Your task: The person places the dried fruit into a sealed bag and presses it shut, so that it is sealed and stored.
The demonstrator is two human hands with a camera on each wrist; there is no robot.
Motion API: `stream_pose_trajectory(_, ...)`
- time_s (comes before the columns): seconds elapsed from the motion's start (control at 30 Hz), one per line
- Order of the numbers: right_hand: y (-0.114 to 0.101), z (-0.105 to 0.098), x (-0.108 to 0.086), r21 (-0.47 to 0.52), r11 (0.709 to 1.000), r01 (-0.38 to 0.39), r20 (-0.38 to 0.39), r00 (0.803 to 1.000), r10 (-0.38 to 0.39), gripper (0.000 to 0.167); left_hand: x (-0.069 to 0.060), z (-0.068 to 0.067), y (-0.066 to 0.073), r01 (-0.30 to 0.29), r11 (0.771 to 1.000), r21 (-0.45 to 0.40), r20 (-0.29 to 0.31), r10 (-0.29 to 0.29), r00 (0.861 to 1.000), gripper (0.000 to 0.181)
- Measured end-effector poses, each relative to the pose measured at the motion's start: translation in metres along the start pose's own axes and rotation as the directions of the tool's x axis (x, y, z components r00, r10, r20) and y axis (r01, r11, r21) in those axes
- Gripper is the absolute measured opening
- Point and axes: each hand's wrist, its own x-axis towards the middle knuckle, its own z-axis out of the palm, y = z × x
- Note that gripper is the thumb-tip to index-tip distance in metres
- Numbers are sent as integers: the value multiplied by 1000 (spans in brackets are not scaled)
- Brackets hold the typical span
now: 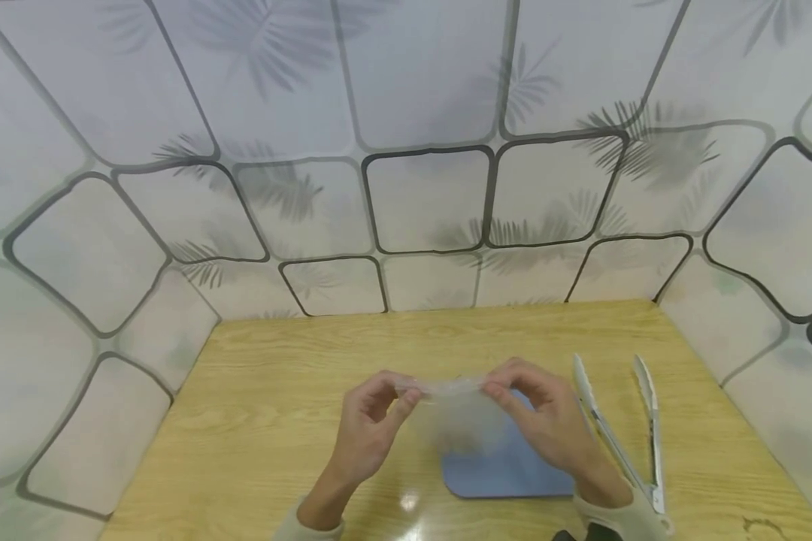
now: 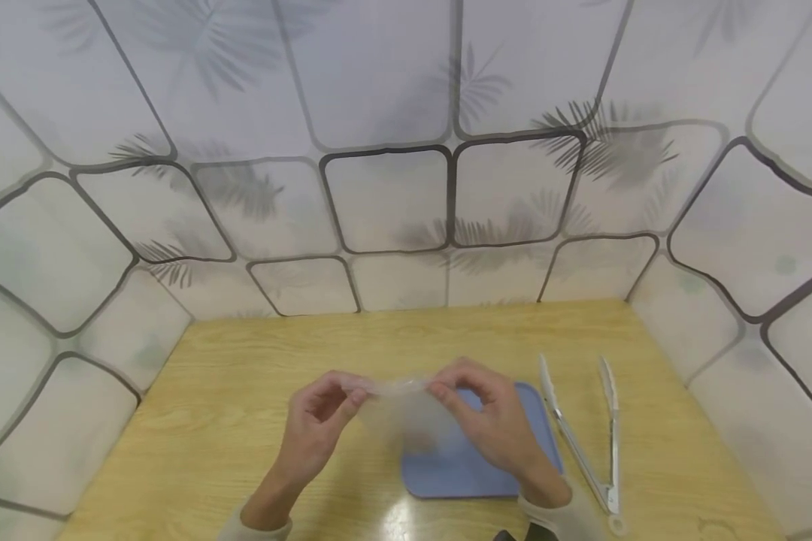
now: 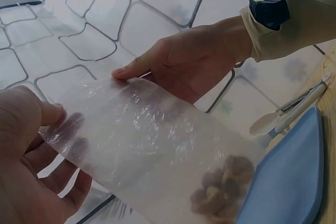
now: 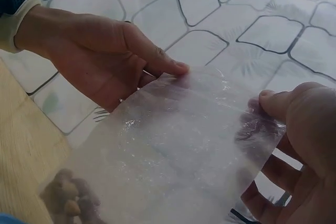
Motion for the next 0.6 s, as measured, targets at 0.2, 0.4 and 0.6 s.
stream_pose_trajectory(0.2,-4,0,-1,-46,997,-64,-7,998,64,25,-3,4,4,21,999,44,62,-23,998,11)
stream_pose_trajectory(0.4,-5,5,-3,-76,991,-108,18,994,109,28,-4,6,5,2,996,94,62,-8,998,12)
stream_pose_trajectory(0.6,-5,8,-2,-95,994,-59,16,998,61,32,-4,8,6,-5,992,126,13,3,1000,11)
